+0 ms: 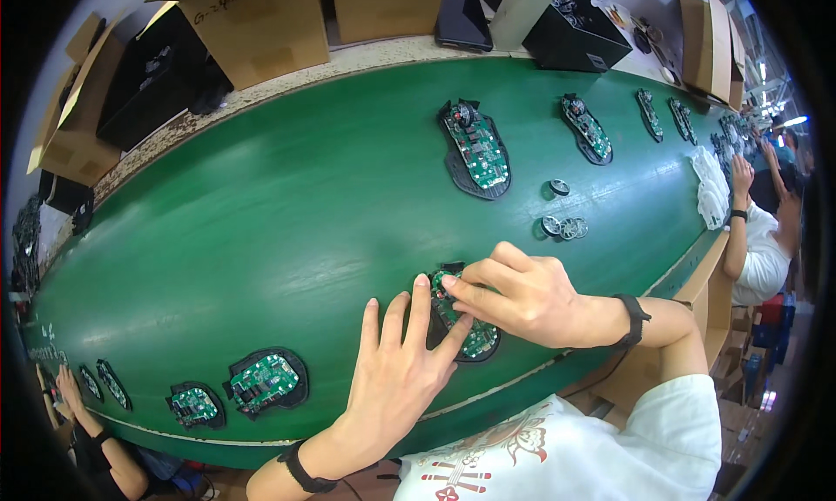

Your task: The person assembles small electronic devices by attaching circular components to green circuit boards on a green workbench. They retrieve parts from a cardboard box and place the assembled units into a black container.

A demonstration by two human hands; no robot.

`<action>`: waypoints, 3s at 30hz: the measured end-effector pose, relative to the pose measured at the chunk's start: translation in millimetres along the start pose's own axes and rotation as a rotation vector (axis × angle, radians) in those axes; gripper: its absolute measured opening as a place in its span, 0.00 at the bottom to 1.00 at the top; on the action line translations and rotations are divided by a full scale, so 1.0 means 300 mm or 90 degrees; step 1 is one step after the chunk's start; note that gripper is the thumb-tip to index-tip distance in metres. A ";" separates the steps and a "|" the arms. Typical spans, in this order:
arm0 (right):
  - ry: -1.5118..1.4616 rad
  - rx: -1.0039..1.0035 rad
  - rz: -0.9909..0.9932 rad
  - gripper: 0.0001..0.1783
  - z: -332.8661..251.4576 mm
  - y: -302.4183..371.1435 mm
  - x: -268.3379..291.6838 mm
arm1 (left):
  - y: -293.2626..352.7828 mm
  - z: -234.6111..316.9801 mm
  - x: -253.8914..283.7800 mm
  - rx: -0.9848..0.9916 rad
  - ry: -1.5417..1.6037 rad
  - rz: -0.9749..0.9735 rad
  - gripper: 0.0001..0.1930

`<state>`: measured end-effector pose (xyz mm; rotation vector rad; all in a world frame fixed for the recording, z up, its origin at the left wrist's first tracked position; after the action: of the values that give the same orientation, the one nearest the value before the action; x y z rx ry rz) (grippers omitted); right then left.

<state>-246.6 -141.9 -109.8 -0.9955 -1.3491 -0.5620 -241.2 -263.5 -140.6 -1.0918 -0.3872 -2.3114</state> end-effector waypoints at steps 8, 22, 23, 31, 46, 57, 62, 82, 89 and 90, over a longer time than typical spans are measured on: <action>-0.072 -0.031 -0.100 0.26 0.005 0.002 -0.028 | -0.017 0.005 -0.004 -0.012 0.016 -0.014 0.31; 0.068 0.002 -0.087 0.28 -0.051 0.023 -0.018 | -0.031 0.011 -0.007 -0.027 0.010 -0.011 0.29; 0.072 0.013 -0.084 0.28 -0.054 0.029 -0.014 | -0.031 0.009 -0.004 -0.030 0.007 -0.004 0.29; 0.115 -0.003 -0.037 0.30 -0.064 0.077 -0.006 | -0.057 -0.014 0.014 -0.051 0.041 -0.042 0.30; -0.115 -0.174 -0.087 0.16 0.029 0.147 0.025 | 0.043 0.010 0.036 0.066 -0.162 -0.064 0.33; -0.224 -0.229 -0.072 0.10 -0.020 0.167 -0.036 | 0.059 -0.018 0.018 0.043 -0.153 -0.085 0.32; -0.183 -0.212 -0.073 0.11 -0.029 0.145 -0.037 | 0.057 -0.027 0.019 0.043 -0.134 -0.072 0.32; 0.013 -0.622 -0.077 0.25 0.538 0.374 0.063 | -0.231 -0.298 0.245 0.007 -0.224 0.189 0.23; 0.002 -0.516 -0.098 0.22 0.408 0.232 -0.014 | -0.063 -0.271 0.385 0.104 -0.254 0.171 0.33; 0.018 -0.481 -0.104 0.22 0.372 0.232 -0.030 | -0.009 -0.250 0.406 0.114 -0.222 0.136 0.34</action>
<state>-250.4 -14.8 -145.3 -1.4727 -1.2098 -1.2611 -352.6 -339.9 -93.3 -1.3743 -0.5675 -1.8637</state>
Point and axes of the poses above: each hand's wrist, its own y-axis away from the middle knuckle, its own x-axis out of the back of the hand, z = x × y, the point moved 7 cm from there along -y, towards the middle knuckle, and after that the axes turned 12 degrees about y, right-handed, at the moved point
